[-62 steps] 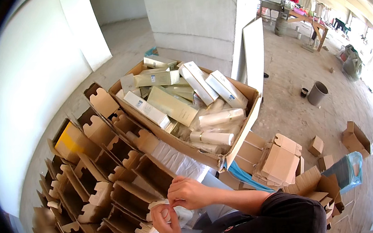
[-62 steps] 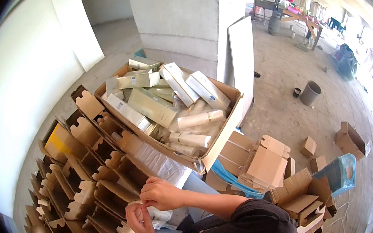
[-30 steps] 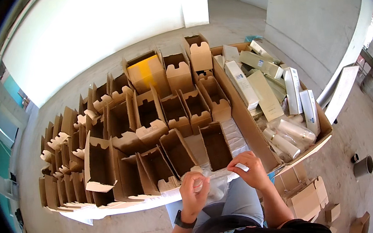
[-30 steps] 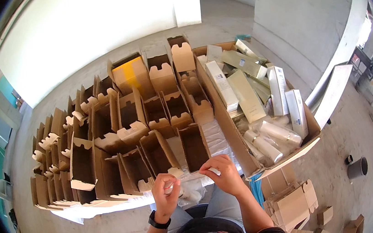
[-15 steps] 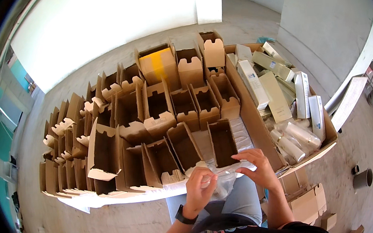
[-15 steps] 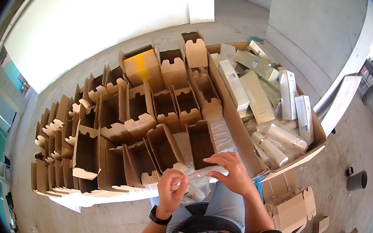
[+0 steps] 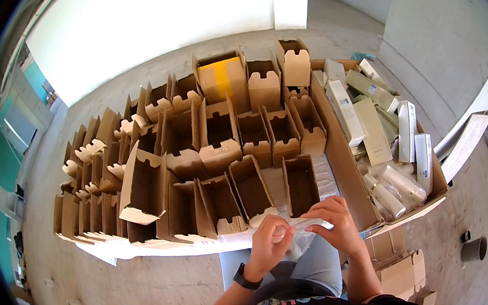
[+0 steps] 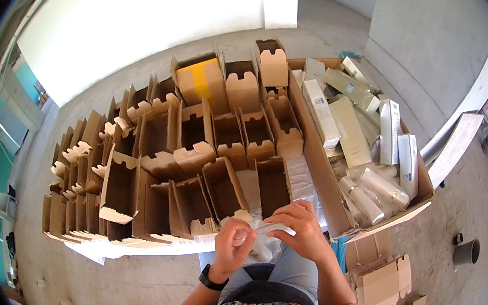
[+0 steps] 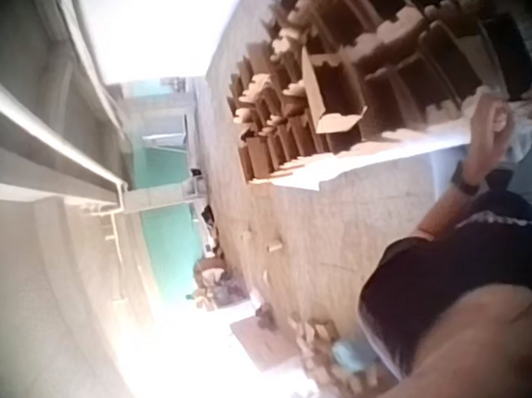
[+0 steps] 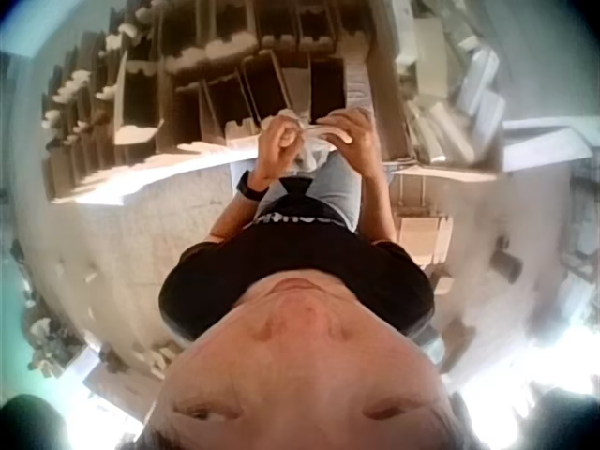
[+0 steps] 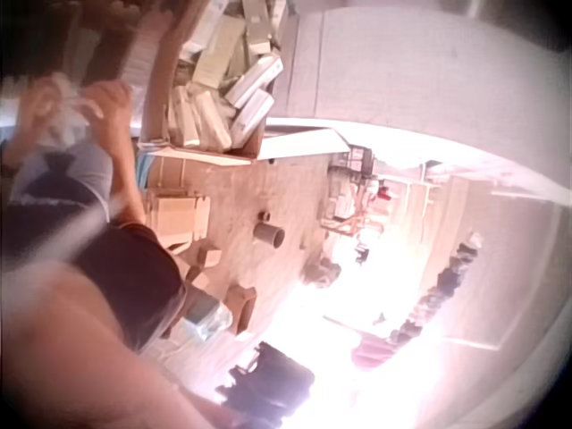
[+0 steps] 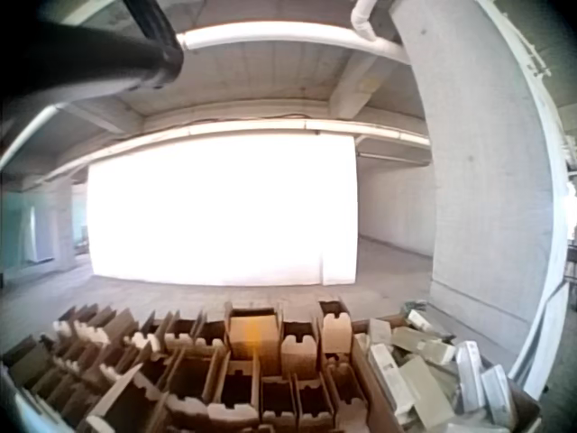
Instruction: The person picks up white bottles from a large box, removes them from plastic bags, and places each bottle into individual slots of cardboard inserts.
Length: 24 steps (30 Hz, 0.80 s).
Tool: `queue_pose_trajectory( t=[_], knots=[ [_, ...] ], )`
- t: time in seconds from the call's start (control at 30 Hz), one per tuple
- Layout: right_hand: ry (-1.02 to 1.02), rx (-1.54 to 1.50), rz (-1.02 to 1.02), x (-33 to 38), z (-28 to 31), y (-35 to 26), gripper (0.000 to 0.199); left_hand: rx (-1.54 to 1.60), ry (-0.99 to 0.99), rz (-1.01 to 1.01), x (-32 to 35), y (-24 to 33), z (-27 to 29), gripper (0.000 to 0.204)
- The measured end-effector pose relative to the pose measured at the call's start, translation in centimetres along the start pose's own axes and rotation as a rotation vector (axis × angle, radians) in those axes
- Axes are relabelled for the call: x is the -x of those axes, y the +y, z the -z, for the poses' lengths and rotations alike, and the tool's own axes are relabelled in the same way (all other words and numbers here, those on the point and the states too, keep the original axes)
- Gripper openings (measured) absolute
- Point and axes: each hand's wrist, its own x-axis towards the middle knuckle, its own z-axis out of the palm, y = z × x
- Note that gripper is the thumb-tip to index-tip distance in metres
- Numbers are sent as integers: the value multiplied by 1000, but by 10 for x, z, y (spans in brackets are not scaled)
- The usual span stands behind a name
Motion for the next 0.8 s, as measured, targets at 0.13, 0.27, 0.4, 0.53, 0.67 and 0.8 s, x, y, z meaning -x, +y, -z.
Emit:
queue_pose_trajectory(
  t=[0.13,0.27,0.4,0.53,0.67,0.8],
  knots=[
    [-49,-10,73,1,-8,7,15,-3,-7,-46,-3,1,-2,16],
    [-46,11,42,6,-14,10,17,-15,-34,-58,-2,2,-1,16],
    [-27,-4,52,3,-11,2,16,-17,-35,-45,0,1,1,16],
    [-62,-11,71,2,-9,0,16,-4,-42,-39,3,-1,-2,15],
    [-47,4,72,4,-13,2,15,1,-44,-26,4,2,-4,14],
    [-10,-41,10,12,-28,-3,29,7,80,35,7,-1,0,13]
  ],
)
